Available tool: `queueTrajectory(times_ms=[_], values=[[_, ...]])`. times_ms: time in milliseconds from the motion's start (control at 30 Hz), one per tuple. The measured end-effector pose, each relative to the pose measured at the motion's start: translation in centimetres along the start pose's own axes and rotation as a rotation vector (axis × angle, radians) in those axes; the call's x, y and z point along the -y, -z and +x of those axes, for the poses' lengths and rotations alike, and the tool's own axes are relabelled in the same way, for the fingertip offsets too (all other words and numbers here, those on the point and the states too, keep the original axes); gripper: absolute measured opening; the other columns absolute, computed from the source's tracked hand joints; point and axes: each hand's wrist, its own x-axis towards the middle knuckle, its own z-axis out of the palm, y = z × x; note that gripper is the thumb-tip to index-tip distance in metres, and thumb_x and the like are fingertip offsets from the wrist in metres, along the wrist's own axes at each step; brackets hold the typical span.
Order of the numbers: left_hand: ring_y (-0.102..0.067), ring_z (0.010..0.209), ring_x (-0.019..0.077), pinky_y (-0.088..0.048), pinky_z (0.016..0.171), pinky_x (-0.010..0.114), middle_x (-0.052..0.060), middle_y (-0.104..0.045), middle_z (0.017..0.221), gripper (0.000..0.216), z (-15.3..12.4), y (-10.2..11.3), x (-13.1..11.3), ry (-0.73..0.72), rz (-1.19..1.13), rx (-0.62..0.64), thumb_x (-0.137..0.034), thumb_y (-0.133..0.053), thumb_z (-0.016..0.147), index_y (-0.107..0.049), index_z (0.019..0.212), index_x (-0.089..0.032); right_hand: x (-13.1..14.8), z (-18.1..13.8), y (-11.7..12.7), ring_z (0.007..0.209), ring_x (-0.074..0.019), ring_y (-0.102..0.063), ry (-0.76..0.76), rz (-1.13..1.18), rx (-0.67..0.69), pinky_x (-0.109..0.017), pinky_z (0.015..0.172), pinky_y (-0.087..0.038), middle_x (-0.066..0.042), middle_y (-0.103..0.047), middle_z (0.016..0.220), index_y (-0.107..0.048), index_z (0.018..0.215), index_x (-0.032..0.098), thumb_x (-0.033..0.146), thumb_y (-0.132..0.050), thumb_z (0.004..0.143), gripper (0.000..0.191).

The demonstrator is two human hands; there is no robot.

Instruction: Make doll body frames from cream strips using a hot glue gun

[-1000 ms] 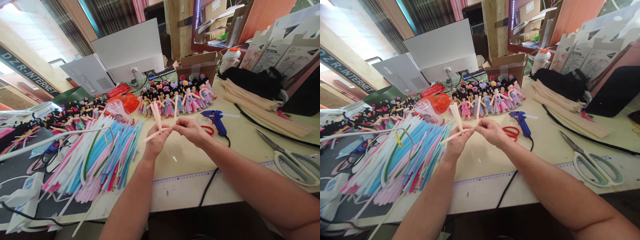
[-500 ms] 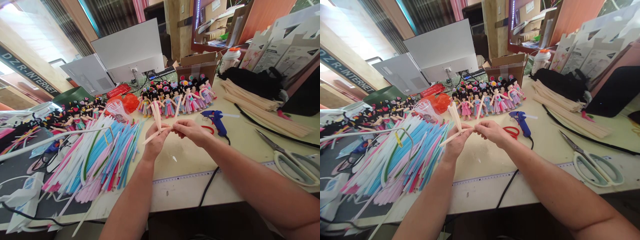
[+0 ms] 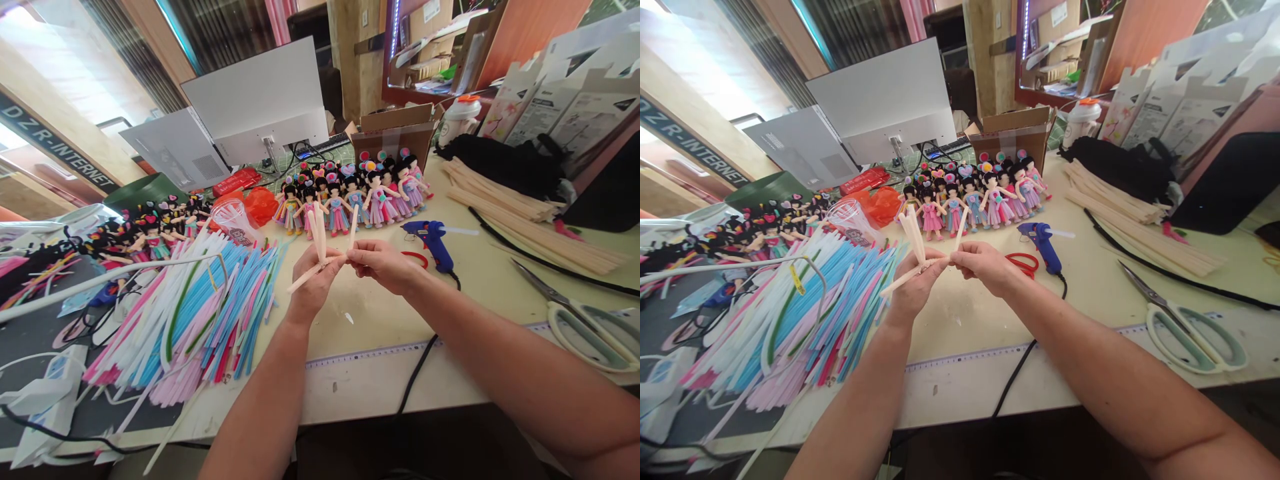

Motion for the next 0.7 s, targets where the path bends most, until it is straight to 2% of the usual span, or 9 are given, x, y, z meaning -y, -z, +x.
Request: queueTrajectory(times_ms=[133, 267, 333, 433, 500, 567, 700], values=[[-0.05, 0.064, 0.0124, -0.04, 0.061, 0.027, -0.002, -0.058, 0.066, 0.016, 0.1, 0.0, 0.8, 0.095, -0.111, 0.032, -0.034, -0.07, 0.075, -0.064, 0.075, -0.019, -0.3, 0.1, -0.1, 0.055, -0.0096, -0.04, 0.082, -0.126, -0.079, -0.028, 0.056, -0.031, 0.004, -0.045, 0.059, -0.051, 0.062, 0.019, 0.038, -0.063, 0.069, 0.024], [-0.05, 0.066, 0.0127, -0.041, 0.062, 0.027, -0.002, -0.058, 0.069, 0.033, 0.2, -0.1, 1.5, 0.164, -0.27, 0.047, -0.049, -0.073, 0.069, -0.062, 0.08, -0.02, -0.4, 0.2, -0.2, 0.056, -0.0103, -0.037, 0.183, -0.284, -0.167, -0.028, 0.055, -0.029, 0.005, -0.041, 0.059, -0.047, 0.063, 0.02, 0.038, -0.058, 0.075, 0.024], [-0.053, 0.07, 0.0145, -0.042, 0.066, 0.028, 0.0, -0.06, 0.072, 0.044, 0.2, -0.2, 1.6, 0.183, -0.318, 0.014, -0.062, -0.064, 0.071, -0.059, 0.082, -0.021, -0.4, 0.1, -0.2, 0.056, -0.0106, -0.035, 0.271, -0.357, -0.207, -0.028, 0.055, -0.028, 0.005, -0.038, 0.058, -0.045, 0.062, 0.021, 0.037, -0.055, 0.077, 0.024], [-0.057, 0.076, 0.0176, -0.044, 0.07, 0.032, 0.004, -0.063, 0.076, 0.058, 0.3, -0.3, 1.7, 0.266, -0.356, -0.027, -0.076, -0.039, 0.077, -0.055, 0.081, -0.021, -0.2, -0.1, -0.3, 0.058, -0.0114, -0.035, 0.428, -0.482, -0.295, -0.028, 0.056, -0.028, 0.004, -0.038, 0.06, -0.043, 0.063, 0.021, 0.033, -0.052, 0.081, 0.023], [-0.058, 0.078, 0.0187, -0.044, 0.069, 0.032, 0.005, -0.064, 0.078, 0.061, 0.5, -0.3, 1.8, 0.364, -0.355, -0.07, -0.078, -0.031, 0.078, -0.053, 0.079, -0.021, 0.0, -0.3, -0.3, 0.06, -0.0121, -0.036, 0.531, -0.56, -0.346, -0.029, 0.058, -0.029, 0.003, -0.04, 0.063, -0.042, 0.064, 0.021, 0.029, -0.052, 0.082, 0.022], [-0.058, 0.076, 0.0182, -0.043, 0.065, 0.031, 0.005, -0.062, 0.077, 0.059, 0.7, -0.3, 1.8, 0.445, -0.306, -0.124, -0.078, -0.035, 0.077, -0.052, 0.076, -0.022, 0.2, -0.5, -0.4, 0.063, -0.0129, -0.038, 0.604, -0.626, -0.362, -0.029, 0.06, -0.031, 0.002, -0.042, 0.066, -0.042, 0.065, 0.021, 0.025, -0.051, 0.084, 0.022], [-0.047, 0.058, 0.0129, -0.038, 0.056, 0.027, -0.001, -0.049, 0.058, 0.051, 0.9, -0.1, 1.7, 0.44, -0.225, -0.15, -0.069, -0.05, 0.076, -0.046, 0.059, -0.021, 0.5, -0.9, -0.4, 0.066, -0.0147, -0.041, 0.655, -0.7, -0.356, -0.03, 0.063, -0.033, 0.0, -0.043, 0.07, -0.041, 0.066, 0.022, 0.023, -0.05, 0.086, 0.022]])
